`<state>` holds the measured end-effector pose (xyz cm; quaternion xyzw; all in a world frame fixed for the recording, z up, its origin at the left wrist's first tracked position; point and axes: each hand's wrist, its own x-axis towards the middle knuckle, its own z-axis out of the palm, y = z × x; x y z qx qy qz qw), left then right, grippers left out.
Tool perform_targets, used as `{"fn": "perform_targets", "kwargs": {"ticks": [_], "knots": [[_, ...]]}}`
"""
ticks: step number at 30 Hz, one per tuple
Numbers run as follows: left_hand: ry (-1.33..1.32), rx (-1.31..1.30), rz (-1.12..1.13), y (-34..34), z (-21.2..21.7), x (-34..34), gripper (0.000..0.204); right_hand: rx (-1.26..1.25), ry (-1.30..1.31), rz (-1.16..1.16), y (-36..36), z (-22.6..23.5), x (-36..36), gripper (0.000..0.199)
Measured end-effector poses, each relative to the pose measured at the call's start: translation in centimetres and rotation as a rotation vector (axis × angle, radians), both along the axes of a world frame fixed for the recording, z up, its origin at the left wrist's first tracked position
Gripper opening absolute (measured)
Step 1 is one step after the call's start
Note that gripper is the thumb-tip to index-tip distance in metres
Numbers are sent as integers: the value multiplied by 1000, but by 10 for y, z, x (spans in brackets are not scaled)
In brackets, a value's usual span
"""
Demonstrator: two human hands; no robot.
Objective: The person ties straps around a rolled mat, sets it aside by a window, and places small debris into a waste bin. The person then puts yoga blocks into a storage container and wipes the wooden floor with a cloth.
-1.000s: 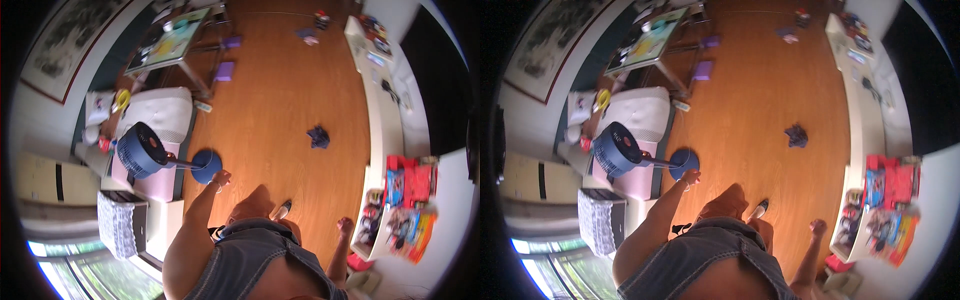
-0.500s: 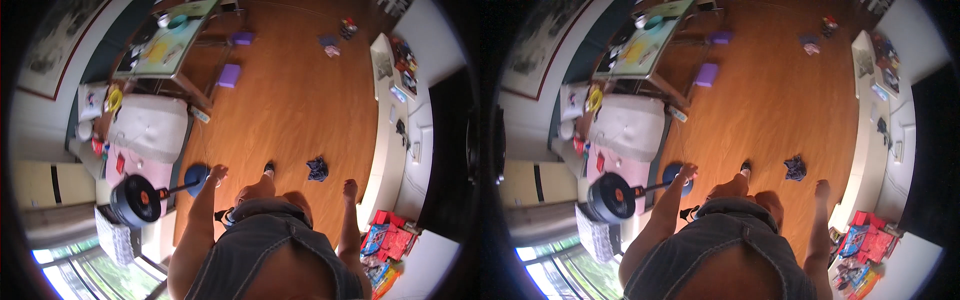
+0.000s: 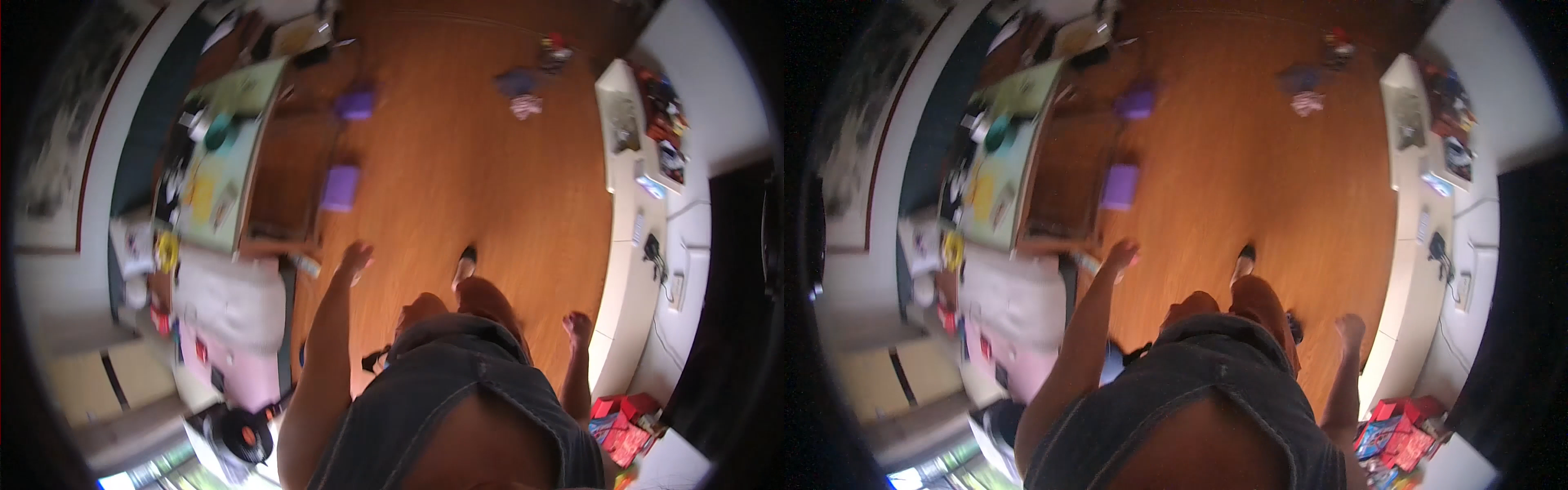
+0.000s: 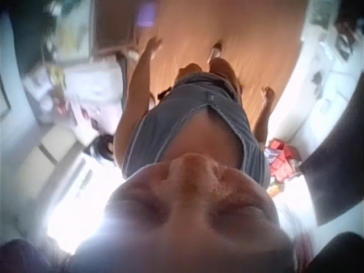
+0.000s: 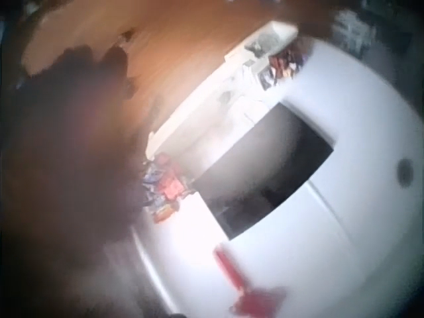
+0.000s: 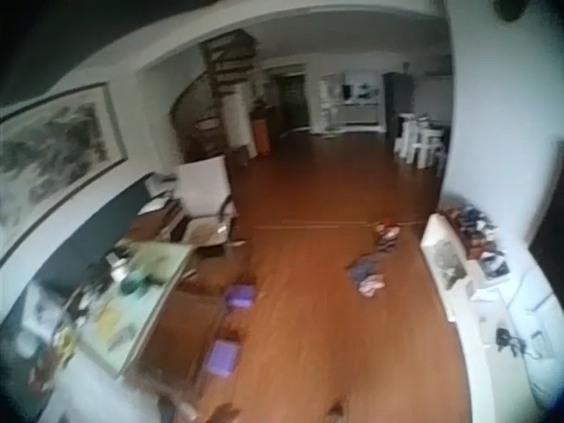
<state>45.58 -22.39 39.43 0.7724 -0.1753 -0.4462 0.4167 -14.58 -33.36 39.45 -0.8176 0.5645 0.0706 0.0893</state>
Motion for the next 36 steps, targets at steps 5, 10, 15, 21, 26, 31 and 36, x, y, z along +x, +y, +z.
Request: {"fn": "perform_targets", "kwargs": {"ticks": [5, 10, 15, 21, 26, 31, 36], "knots": [[67, 96, 62, 1, 9, 33, 24, 55, -110, -44, -195, 27, 98, 28], [301, 471, 289, -5, 3, 81, 16, 476, -1219, -727, -354, 57, 231, 12], [245, 638, 245, -118, 3, 126, 18, 508, -1400, -801, -445, 29, 285, 8], [323, 370, 70, -334, -23, 263, 18, 395, -1237, -1000, -505, 34, 326, 9], [18, 190, -253, -592, 15, 276, 18, 285, -1277, -1234, -563, 4, 314, 10], [78, 77, -513, -767, 20, 269, 20, 74, -1099, -1321, -654, -55, 296, 11], [-205, 403, -722, -832, 10, 264, 22, 52, -980, -1233, -768, -62, 327, 14]]}}
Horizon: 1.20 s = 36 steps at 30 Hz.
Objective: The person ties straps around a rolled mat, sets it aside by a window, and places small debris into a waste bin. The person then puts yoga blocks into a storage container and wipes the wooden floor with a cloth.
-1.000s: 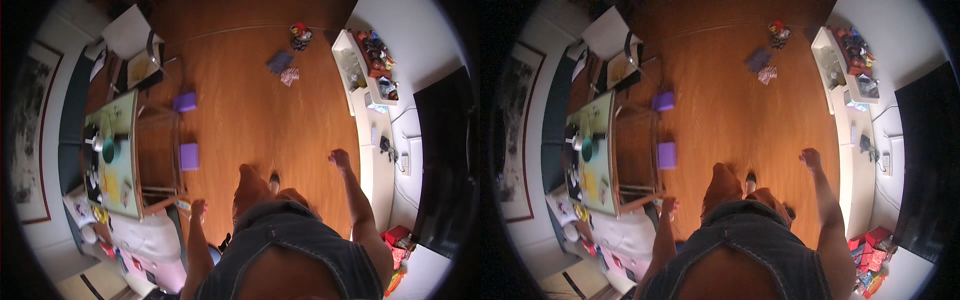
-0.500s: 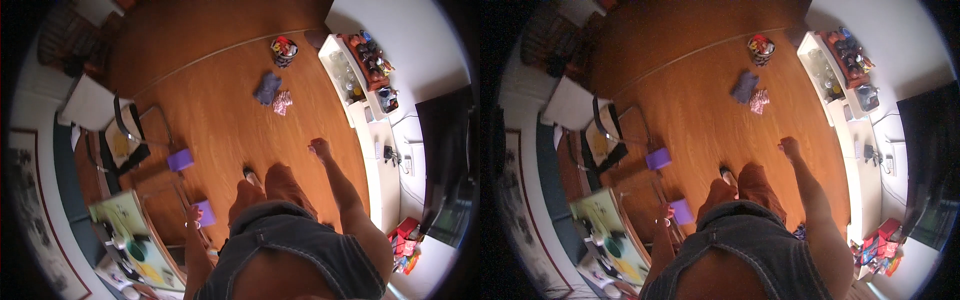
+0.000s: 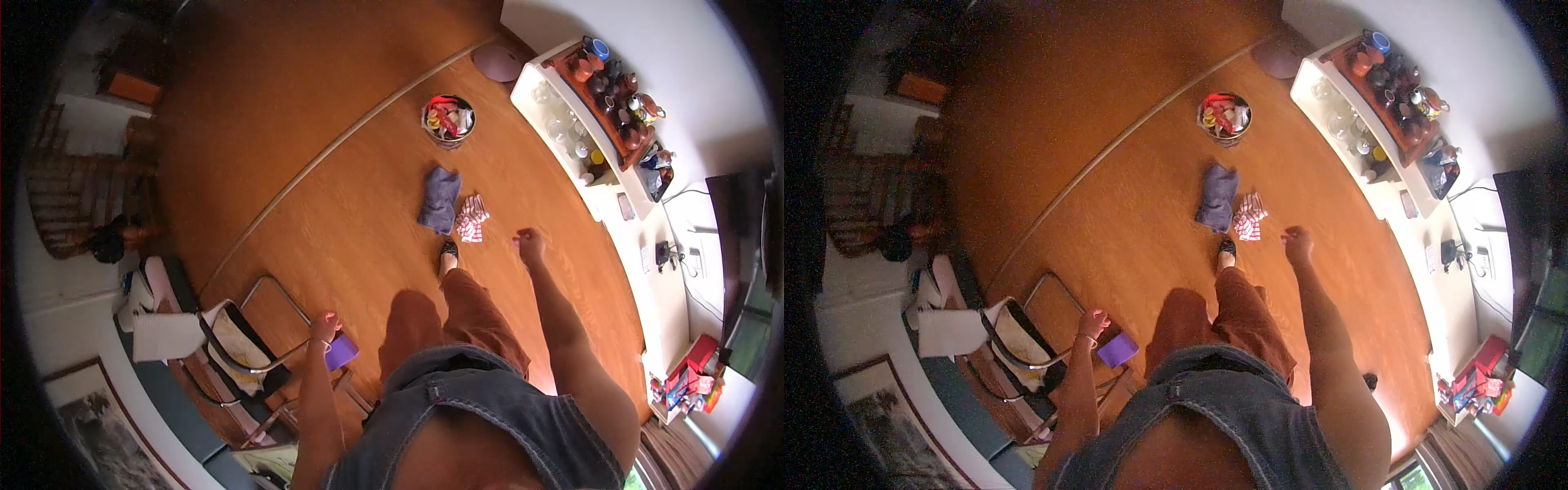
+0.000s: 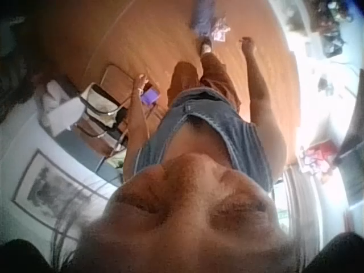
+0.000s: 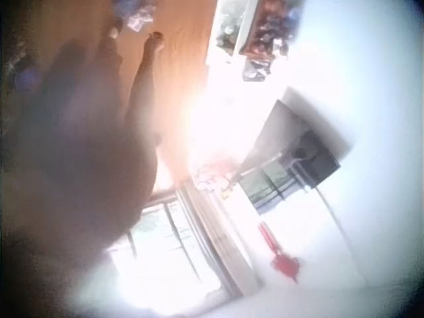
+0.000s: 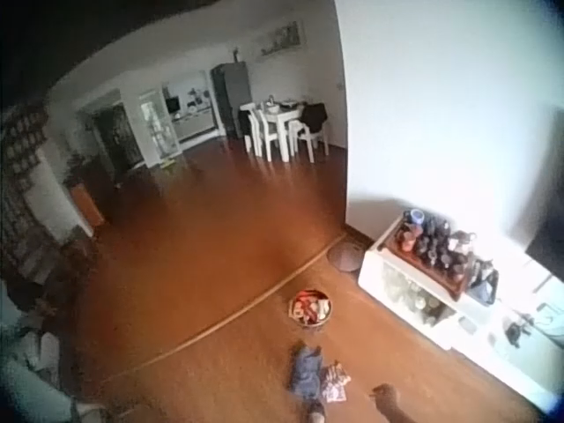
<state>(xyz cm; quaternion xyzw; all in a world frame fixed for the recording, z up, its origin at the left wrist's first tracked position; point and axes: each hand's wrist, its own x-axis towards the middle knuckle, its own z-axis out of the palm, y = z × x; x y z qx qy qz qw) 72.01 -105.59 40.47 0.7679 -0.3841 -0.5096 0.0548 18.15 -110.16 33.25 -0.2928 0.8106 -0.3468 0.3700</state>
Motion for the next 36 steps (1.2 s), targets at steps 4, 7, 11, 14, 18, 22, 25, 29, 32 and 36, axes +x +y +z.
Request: {"fn": "perform_targets", "kwargs": {"ticks": [4, 7, 11, 14, 18, 22, 25, 29, 32, 36], "knots": [[113, 40, 14, -82, 17, -37, 19, 17, -65, -79, -83, 8, -1, 15], [156, 139, 15, -141, 1, -52, 20, -76, -70, -157, -142, -26, -15, 16], [250, 355, -10, -207, -44, -16, 20, -164, -171, -197, -238, -35, 13, 18], [74, 401, 18, -246, -80, 44, 18, -89, -248, -229, -326, -63, 40, 20], [74, 591, 85, -309, -85, -2, 20, 22, 195, -131, -361, -140, 12, 21], [112, 682, 308, -345, -73, 73, 22, -53, 396, -25, -415, -195, 18, 23], [227, 764, 335, -363, -49, 128, 24, 37, 361, 7, -448, -224, 29, 22], [116, 759, 242, -397, -47, 88, 30, 15, 530, 123, -440, -254, 18, 46], [-177, 709, 98, -430, -41, 114, 30, -14, 396, 108, -461, -241, 37, 58], [60, 780, 140, -467, -55, 126, 30, -67, 273, -226, -444, -223, 58, 46]]}}
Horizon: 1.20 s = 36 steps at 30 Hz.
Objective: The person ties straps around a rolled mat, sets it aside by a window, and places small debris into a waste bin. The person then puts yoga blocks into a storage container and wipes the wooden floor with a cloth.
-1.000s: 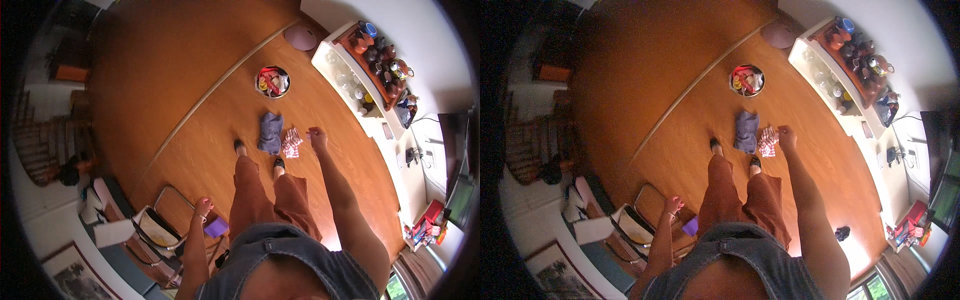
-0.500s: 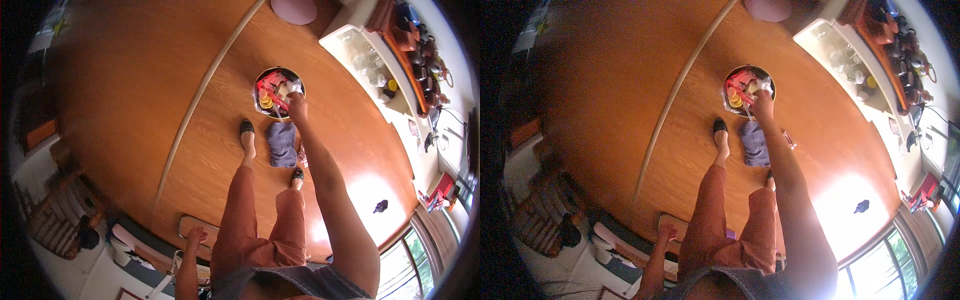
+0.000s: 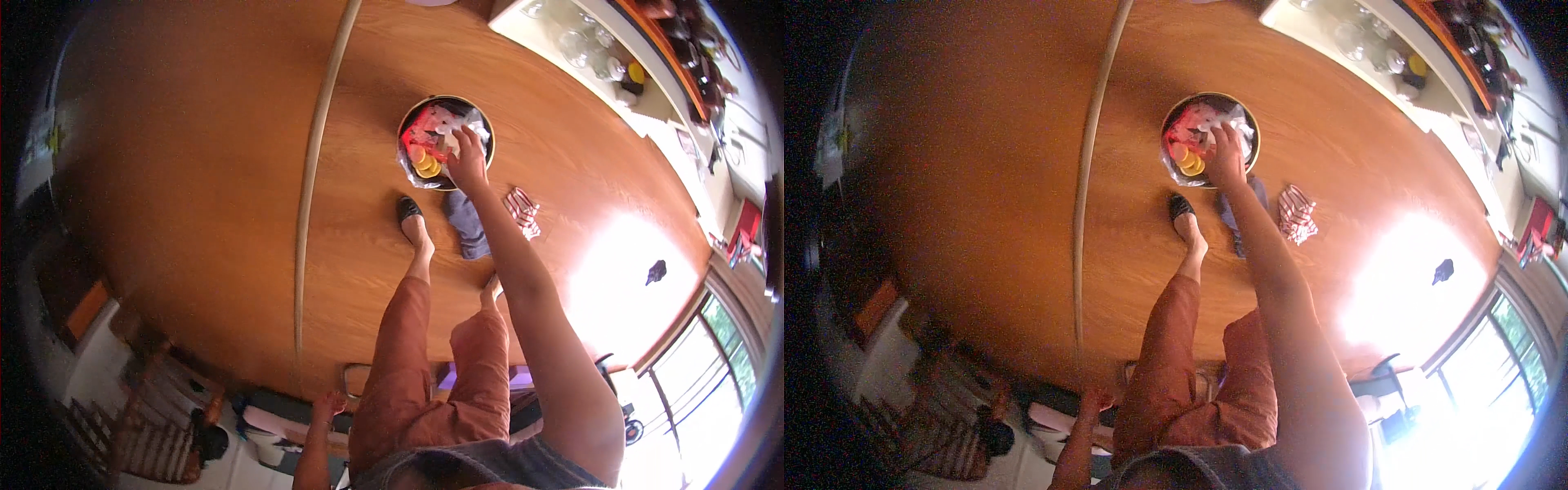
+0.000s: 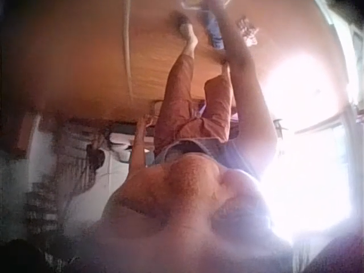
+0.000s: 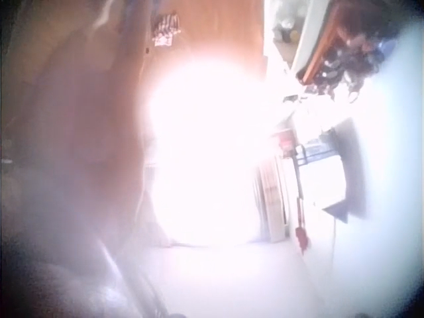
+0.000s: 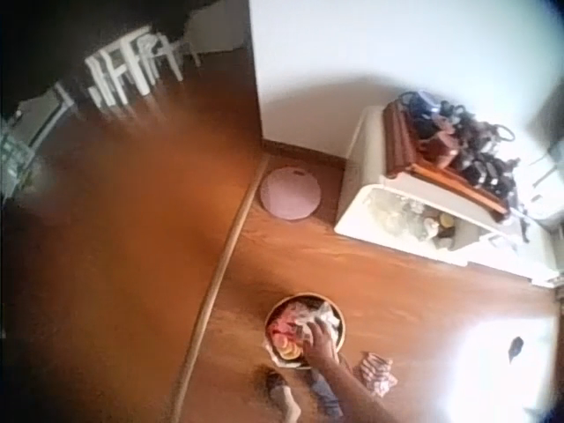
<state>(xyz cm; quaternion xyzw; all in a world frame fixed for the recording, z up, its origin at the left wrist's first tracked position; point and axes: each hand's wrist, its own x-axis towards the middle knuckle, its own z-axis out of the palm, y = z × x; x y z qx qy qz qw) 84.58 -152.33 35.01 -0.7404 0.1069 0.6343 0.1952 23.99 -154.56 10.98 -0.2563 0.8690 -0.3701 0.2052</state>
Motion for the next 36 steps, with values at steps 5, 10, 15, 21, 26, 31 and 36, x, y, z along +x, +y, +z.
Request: {"fn": "perform_targets", "kwargs": {"ticks": [5, 10, 15, 21, 26, 31, 36], "knots": [[-109, -112, -436, -58, -8, -93, 26, 230, -36, -301, 103, 43, 31, 12], [122, -284, -794, -112, -16, -123, 23, 661, -583, -489, 187, 70, 129, 31], [142, -133, -1039, -149, -21, -171, 24, 633, -769, -527, 260, 133, 202, 35], [253, -148, -1507, -119, -24, -235, 23, 570, -1077, -932, 332, 181, 361, 45], [457, -32, -1799, -89, -21, -255, 22, 339, -1195, -1202, 336, 208, 502, 55], [674, -371, -2316, -43, -5, -301, 15, -41, -1378, -1268, 313, 228, 578, 77], [891, -165, -2180, 53, 43, -325, 10, -87, -1256, -1395, 296, 225, 618, 50]]}}
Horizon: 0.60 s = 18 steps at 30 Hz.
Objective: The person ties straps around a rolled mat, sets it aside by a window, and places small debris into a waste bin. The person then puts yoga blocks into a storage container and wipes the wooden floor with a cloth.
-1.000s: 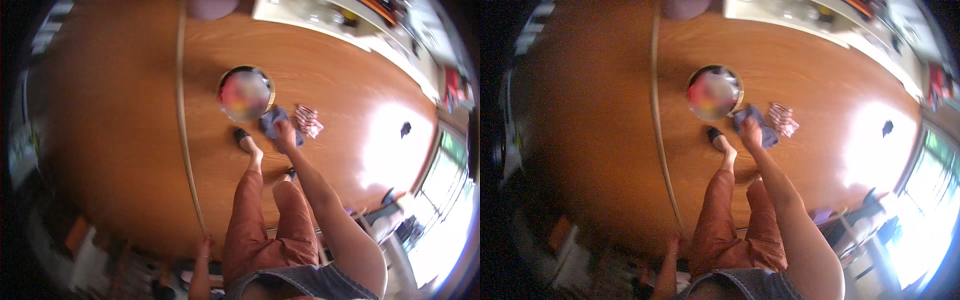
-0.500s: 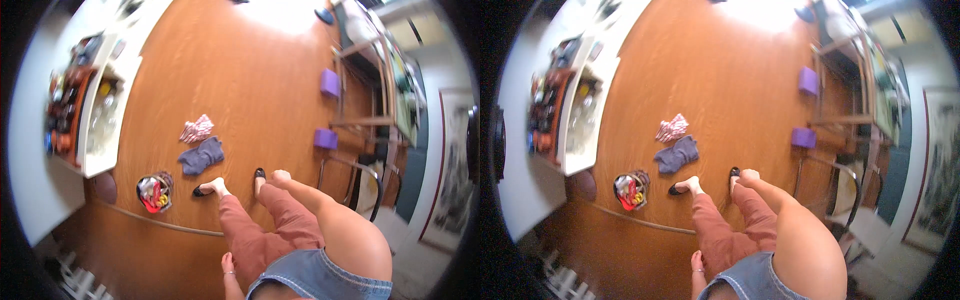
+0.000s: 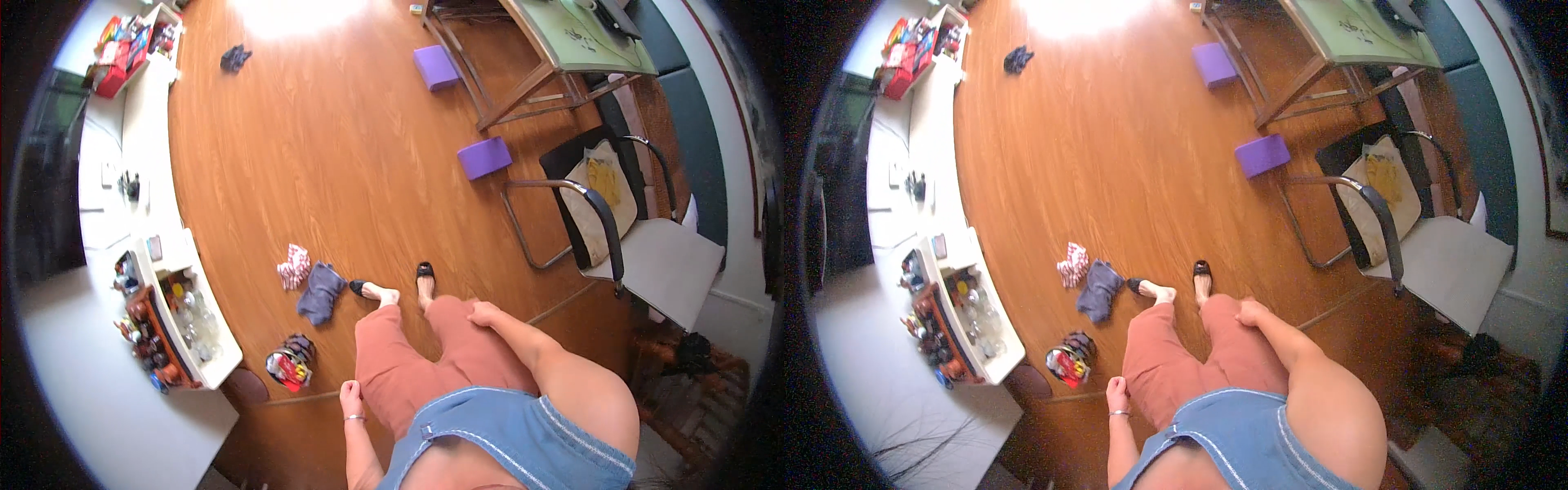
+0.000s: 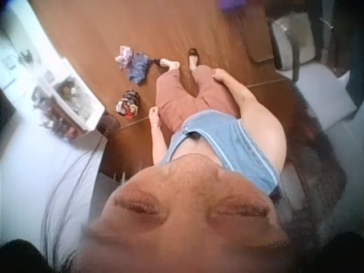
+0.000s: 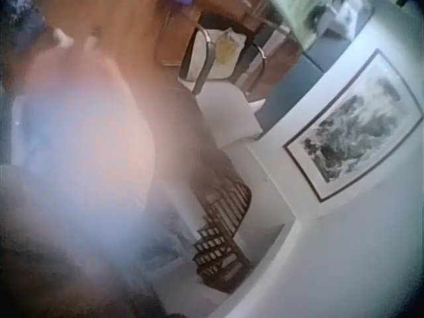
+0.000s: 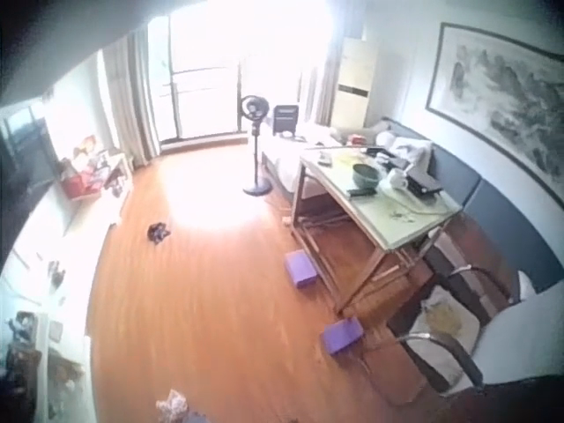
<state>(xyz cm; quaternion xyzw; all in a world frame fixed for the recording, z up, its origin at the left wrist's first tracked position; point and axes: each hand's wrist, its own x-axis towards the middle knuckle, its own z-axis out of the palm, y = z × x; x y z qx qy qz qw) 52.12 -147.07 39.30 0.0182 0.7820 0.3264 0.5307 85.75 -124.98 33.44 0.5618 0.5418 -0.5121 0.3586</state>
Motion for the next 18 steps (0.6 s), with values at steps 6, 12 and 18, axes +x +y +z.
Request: {"fn": "perform_targets", "kwargs": {"ticks": [6, 12, 18], "knots": [[-254, 107, -173, 98, 38, -9, 8, -151, 214, -320, 47, 35, 19, 28], [-543, 174, -484, 221, 48, -30, 8, -465, 590, -560, 117, 74, 7, 18], [-711, 6, -1065, 363, 15, -39, 14, -324, 774, -168, 190, 66, -70, 27]]}}
